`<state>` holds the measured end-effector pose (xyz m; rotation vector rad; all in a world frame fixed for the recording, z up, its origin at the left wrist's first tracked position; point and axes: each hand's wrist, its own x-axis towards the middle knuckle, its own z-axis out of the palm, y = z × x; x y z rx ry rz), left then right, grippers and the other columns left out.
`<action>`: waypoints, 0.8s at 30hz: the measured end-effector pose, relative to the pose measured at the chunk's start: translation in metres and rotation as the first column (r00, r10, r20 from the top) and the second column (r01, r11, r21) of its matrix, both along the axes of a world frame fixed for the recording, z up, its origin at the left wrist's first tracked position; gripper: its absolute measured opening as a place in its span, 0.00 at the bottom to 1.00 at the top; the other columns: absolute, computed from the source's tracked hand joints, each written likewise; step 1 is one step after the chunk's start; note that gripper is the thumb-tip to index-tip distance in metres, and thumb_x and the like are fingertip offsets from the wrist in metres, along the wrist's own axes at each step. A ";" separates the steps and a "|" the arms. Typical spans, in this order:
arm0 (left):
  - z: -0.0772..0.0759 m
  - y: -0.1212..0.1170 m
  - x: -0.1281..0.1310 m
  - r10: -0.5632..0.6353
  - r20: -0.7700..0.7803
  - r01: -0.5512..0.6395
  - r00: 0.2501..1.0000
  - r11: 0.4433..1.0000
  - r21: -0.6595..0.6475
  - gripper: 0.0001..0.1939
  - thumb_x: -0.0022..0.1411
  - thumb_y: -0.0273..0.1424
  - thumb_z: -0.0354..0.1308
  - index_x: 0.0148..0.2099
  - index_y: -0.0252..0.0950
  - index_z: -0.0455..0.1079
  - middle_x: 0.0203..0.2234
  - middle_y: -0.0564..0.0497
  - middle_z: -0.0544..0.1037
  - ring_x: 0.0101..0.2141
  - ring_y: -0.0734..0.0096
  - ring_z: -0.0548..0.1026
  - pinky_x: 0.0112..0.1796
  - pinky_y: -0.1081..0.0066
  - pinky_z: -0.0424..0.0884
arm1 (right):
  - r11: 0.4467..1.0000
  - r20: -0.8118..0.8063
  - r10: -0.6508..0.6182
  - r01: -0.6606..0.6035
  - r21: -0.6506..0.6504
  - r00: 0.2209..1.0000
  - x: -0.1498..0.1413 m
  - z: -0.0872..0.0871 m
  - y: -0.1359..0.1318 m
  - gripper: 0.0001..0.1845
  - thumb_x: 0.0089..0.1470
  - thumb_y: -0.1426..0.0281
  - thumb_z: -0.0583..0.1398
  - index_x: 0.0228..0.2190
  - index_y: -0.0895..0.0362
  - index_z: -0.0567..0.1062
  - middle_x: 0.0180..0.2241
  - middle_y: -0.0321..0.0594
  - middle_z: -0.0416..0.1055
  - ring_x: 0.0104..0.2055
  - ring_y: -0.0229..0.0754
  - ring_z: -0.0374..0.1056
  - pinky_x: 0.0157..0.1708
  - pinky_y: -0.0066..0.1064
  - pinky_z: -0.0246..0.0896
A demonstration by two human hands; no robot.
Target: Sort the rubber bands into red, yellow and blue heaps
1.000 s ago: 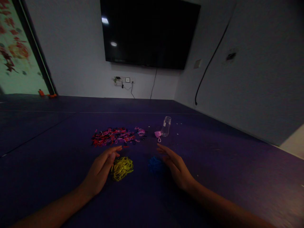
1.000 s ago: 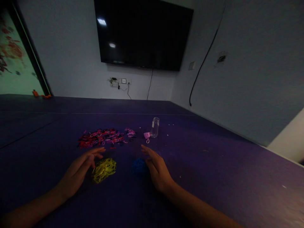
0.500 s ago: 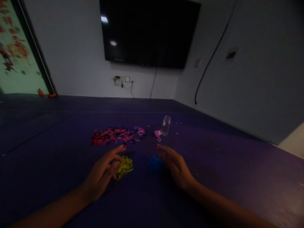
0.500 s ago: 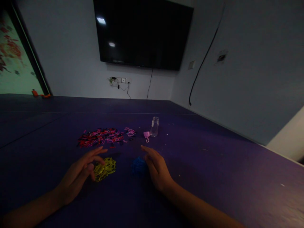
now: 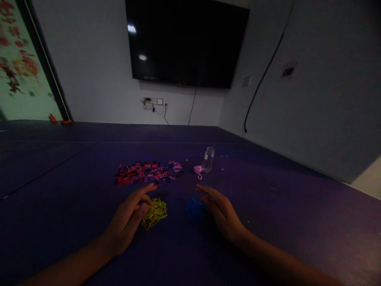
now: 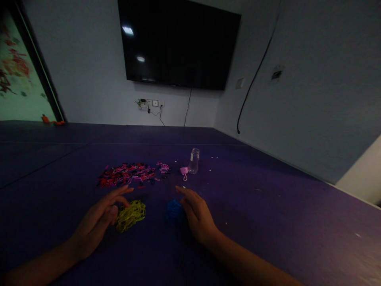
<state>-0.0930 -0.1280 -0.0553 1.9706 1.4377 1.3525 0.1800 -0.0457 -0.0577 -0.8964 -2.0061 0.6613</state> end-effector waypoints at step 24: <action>0.006 0.010 0.003 0.061 -0.317 -0.002 0.946 0.983 0.183 0.06 0.60 0.32 0.54 0.31 0.38 0.68 0.41 0.46 0.75 0.45 0.63 0.73 0.42 0.64 0.71 | 0.981 0.140 0.065 -0.089 0.171 0.988 -0.004 0.001 0.001 0.16 0.57 0.75 0.50 0.44 0.56 0.72 0.44 0.45 0.72 0.47 0.43 0.69 0.48 0.39 0.65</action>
